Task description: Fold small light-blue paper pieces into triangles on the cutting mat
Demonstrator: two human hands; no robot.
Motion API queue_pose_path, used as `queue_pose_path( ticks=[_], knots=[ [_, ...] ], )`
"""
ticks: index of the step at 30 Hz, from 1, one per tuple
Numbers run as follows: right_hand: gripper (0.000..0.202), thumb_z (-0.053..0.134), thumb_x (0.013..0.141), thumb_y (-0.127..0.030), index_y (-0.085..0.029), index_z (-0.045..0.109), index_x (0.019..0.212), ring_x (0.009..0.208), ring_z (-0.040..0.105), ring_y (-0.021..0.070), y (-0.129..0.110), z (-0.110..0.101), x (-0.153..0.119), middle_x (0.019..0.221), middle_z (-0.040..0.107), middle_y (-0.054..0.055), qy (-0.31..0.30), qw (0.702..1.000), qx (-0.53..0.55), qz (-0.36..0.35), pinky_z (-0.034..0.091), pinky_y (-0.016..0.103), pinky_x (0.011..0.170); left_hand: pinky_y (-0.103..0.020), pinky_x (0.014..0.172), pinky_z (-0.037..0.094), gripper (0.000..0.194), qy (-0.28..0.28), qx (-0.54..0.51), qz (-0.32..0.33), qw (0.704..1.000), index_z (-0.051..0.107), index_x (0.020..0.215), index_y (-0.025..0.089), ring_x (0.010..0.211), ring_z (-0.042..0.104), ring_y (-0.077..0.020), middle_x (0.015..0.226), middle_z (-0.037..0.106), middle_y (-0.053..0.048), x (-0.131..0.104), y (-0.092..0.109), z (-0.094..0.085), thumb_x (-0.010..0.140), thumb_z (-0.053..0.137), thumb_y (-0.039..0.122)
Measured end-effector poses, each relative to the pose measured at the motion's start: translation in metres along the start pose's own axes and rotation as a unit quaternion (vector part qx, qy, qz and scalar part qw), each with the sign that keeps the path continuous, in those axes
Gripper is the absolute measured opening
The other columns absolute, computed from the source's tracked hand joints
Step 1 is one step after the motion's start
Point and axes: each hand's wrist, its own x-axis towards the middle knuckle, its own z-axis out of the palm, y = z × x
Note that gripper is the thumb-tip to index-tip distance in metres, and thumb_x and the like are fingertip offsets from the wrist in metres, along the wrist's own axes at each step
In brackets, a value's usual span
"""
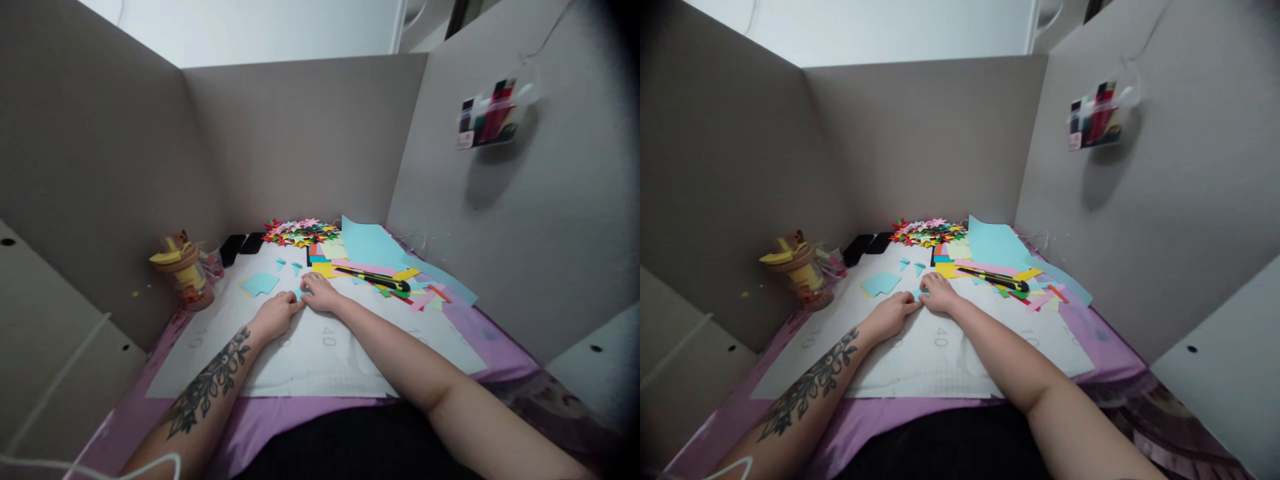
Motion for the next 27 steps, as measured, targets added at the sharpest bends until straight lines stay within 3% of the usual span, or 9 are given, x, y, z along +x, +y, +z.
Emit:
queue_pose_path(
  ticks=[3, 7, 12, 14, 16, 20, 27],
  knots=[
    [0.025, 0.061, 0.070, -0.025, -0.019, 0.053, 0.093, 0.107, 0.041, 0.0233, 0.004, -0.001, -0.002, 0.104, 0.052, 0.006, 0.007, 0.999, -0.004, 0.033, 0.033, 0.037, 0.090, -0.027, 0.076, 0.036, 0.037, -0.016, 0.002, -0.006, 1.000, 0.057, 0.116, 0.026, 0.090, 0.047, -0.0191, 0.098, 0.054, -0.006, -0.001, 0.001, -0.002, 0.086, 0.038, 0.017],
    [0.021, 0.060, 0.071, -0.024, -0.019, 0.052, 0.089, 0.104, 0.041, 0.0236, 0.005, -0.002, -0.002, 0.100, 0.052, 0.006, 0.016, 0.996, -0.013, 0.090, 0.034, 0.037, 0.087, -0.026, 0.075, 0.036, 0.036, -0.019, -0.014, -0.005, 1.000, 0.058, 0.115, 0.031, 0.091, 0.048, -0.0187, 0.100, 0.054, -0.004, -0.003, 0.002, -0.006, 0.088, 0.038, 0.021],
    [0.016, 0.056, 0.072, -0.018, -0.019, 0.053, 0.087, 0.100, 0.043, 0.0230, 0.005, -0.003, -0.001, 0.096, 0.054, 0.006, 0.052, 0.992, -0.015, 0.111, 0.035, 0.037, 0.086, -0.026, 0.079, 0.036, 0.041, -0.025, -0.033, -0.001, 0.999, 0.058, 0.116, 0.033, 0.094, 0.048, -0.0191, 0.102, 0.054, -0.004, -0.005, 0.002, -0.008, 0.085, 0.040, 0.014],
    [0.019, 0.052, 0.071, -0.010, -0.018, 0.054, 0.087, 0.098, 0.044, 0.0223, 0.005, -0.005, -0.004, 0.096, 0.055, 0.007, 0.085, 0.993, -0.005, 0.077, 0.036, 0.037, 0.086, -0.026, 0.080, 0.036, 0.043, -0.023, -0.039, -0.004, 0.999, 0.058, 0.117, 0.033, 0.095, 0.048, -0.0192, 0.102, 0.055, -0.004, -0.005, 0.002, -0.007, 0.084, 0.040, 0.013],
    [0.024, 0.048, 0.069, -0.002, -0.017, 0.057, 0.085, 0.096, 0.046, 0.0206, 0.004, -0.009, -0.009, 0.096, 0.056, 0.007, 0.100, 0.995, 0.019, -0.007, 0.039, 0.035, 0.086, -0.026, 0.081, 0.037, 0.043, -0.017, -0.047, -0.009, 0.999, 0.058, 0.117, 0.033, 0.096, 0.049, -0.0191, 0.103, 0.055, -0.004, -0.006, 0.002, -0.006, 0.084, 0.040, 0.013],
    [0.031, 0.045, 0.066, 0.003, -0.017, 0.063, 0.081, 0.088, 0.053, 0.0174, 0.001, -0.014, -0.023, 0.088, 0.062, 0.005, 0.026, 0.980, 0.064, -0.187, 0.044, 0.031, 0.083, -0.026, 0.081, 0.039, 0.044, 0.002, -0.061, -0.011, 0.998, 0.060, 0.115, 0.030, 0.095, 0.051, -0.0183, 0.101, 0.058, -0.004, -0.006, -0.001, -0.005, 0.082, 0.041, 0.009],
    [0.035, 0.046, 0.070, 0.001, -0.017, 0.068, 0.091, 0.089, 0.059, 0.0171, 0.003, -0.018, -0.035, 0.092, 0.069, 0.006, 0.004, 0.975, 0.072, -0.209, 0.047, 0.032, 0.084, -0.028, 0.080, 0.041, 0.026, 0.089, -0.055, -0.032, 0.994, 0.067, 0.097, 0.023, 0.092, 0.055, -0.0179, 0.098, 0.062, -0.004, -0.004, -0.010, -0.002, 0.081, 0.049, 0.013]
  ],
)
